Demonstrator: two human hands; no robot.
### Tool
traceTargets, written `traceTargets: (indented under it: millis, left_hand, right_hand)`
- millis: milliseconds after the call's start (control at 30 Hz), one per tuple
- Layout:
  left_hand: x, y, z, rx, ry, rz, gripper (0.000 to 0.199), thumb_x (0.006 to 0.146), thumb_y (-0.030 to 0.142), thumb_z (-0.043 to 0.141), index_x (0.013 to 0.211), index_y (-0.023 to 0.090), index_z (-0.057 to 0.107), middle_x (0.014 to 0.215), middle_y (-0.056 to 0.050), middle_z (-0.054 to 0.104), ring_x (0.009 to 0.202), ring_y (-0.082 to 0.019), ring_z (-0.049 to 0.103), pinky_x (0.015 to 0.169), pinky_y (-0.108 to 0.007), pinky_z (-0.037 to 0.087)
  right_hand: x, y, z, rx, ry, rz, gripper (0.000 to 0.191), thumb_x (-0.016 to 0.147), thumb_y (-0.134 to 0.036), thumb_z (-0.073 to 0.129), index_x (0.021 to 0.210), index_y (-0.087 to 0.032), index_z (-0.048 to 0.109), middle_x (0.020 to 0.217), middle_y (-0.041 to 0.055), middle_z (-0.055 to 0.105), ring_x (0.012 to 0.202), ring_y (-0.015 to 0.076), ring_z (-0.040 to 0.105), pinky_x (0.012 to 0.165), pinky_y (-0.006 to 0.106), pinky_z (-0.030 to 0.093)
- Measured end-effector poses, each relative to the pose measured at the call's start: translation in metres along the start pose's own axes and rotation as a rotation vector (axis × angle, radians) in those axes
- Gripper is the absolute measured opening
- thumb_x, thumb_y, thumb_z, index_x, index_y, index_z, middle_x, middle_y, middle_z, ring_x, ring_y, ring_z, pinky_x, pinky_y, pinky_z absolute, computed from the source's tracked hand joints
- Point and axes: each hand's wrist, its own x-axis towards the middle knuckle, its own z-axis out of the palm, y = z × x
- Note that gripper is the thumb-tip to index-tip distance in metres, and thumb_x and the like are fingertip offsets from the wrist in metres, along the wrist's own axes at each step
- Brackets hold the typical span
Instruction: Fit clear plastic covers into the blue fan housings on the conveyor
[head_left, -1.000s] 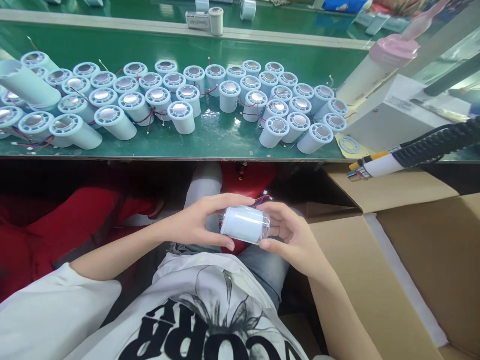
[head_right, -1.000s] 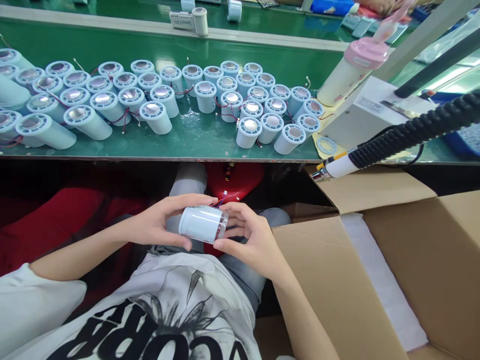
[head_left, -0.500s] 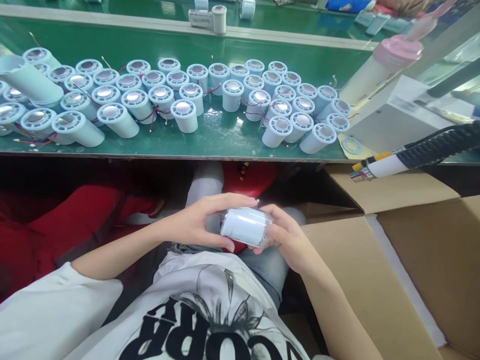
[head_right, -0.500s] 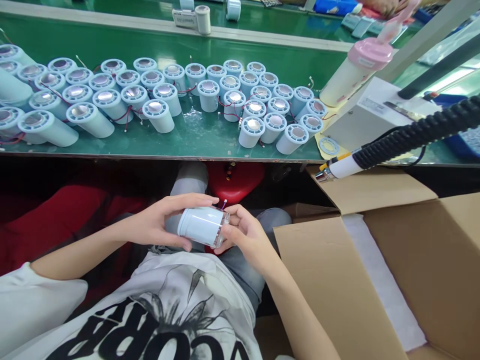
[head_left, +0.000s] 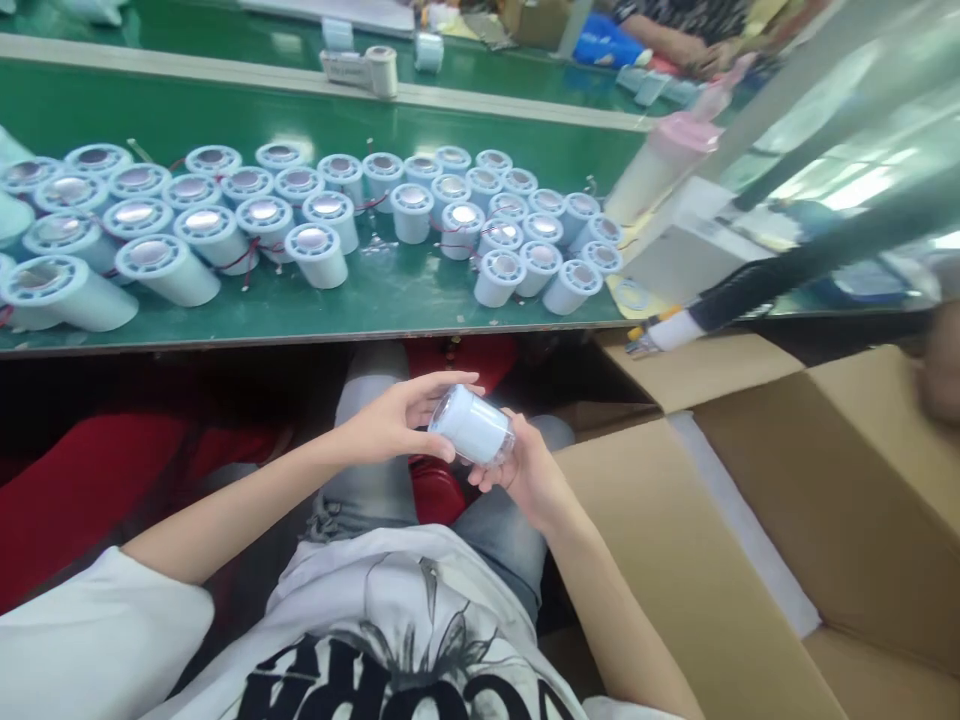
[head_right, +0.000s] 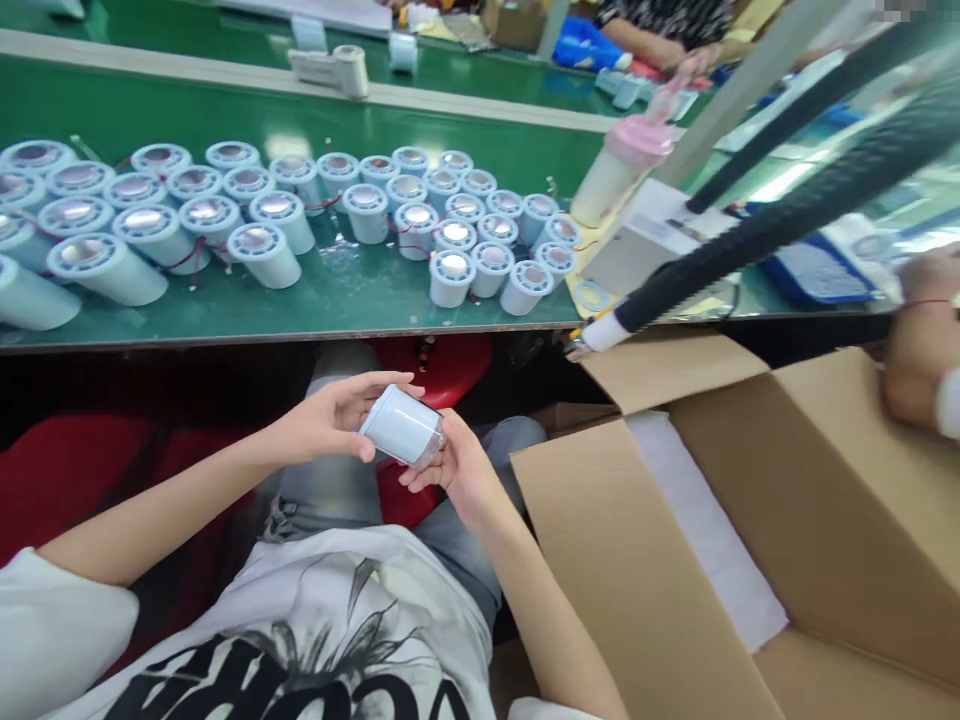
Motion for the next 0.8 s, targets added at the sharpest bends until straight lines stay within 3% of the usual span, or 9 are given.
traceTargets:
  millis: [133, 267, 400, 533, 800]
  left_hand:
    - [0.072, -0.011, 0.015, -0.076, -0.021, -0.06, 0.071, 0.062, 0.028, 0.084, 0.126, 0.015, 0.056, 0.132, -0.017, 0.056, 0.112, -0.025, 0.059, 0.093, -0.035, 0.047]
    - [0.145, -0.017, 0.04, -0.043, -0.125, -0.085, 0.069, 0.06, 0.033, 0.084, 0.121, 0.011, 0.059, 0.119, -0.017, 0.065, 0.104, -0.025, 0.062, 0.092, -0.038, 0.046]
    - [0.191, -0.018, 0.057, 0.028, -0.181, -0.074, 0.058, 0.063, 0.035, 0.082, 0.114, 0.011, 0.064, 0.111, -0.014, 0.068, 0.103, -0.026, 0.062, 0.094, -0.04, 0.044]
    - [0.206, -0.015, 0.058, 0.083, -0.174, -0.072, 0.055, 0.066, 0.038, 0.08, 0.112, 0.012, 0.065, 0.109, -0.012, 0.069, 0.102, -0.027, 0.062, 0.094, -0.04, 0.043]
    - [0.193, -0.007, 0.038, 0.099, -0.146, -0.059, 0.054, 0.068, 0.031, 0.079, 0.116, 0.014, 0.06, 0.115, -0.013, 0.066, 0.105, -0.023, 0.061, 0.096, -0.038, 0.044]
  right_hand:
    - [0.01, -0.007, -0.033, 0.212, 0.19, -0.1, 0.046, 0.089, -0.055, 0.045, 0.088, -0.012, 0.061, 0.06, 0.0065, 0.068, 0.046, 0.0109, 0.061, 0.042, 0.016, 0.049]
    - [0.017, -0.023, -0.073, 0.322, 0.3, -0.253, 0.046, 0.093, -0.051, 0.036, 0.086, -0.014, 0.063, 0.059, 0.004, 0.066, 0.044, 0.0094, 0.057, 0.04, 0.015, 0.046]
    - [0.025, -0.038, -0.102, 0.421, 0.332, -0.329, 0.044, 0.093, -0.05, 0.036, 0.086, -0.015, 0.062, 0.06, 0.0032, 0.064, 0.045, 0.0097, 0.056, 0.037, 0.015, 0.043]
    - [0.035, -0.047, -0.112, 0.472, 0.295, -0.317, 0.048, 0.096, -0.048, 0.029, 0.087, -0.013, 0.061, 0.058, 0.0046, 0.063, 0.043, 0.0089, 0.053, 0.036, 0.013, 0.041]
    - [0.048, -0.053, -0.103, 0.419, 0.226, -0.274, 0.047, 0.096, -0.048, 0.029, 0.086, -0.014, 0.061, 0.057, 0.0033, 0.063, 0.045, 0.0089, 0.057, 0.04, 0.013, 0.044]
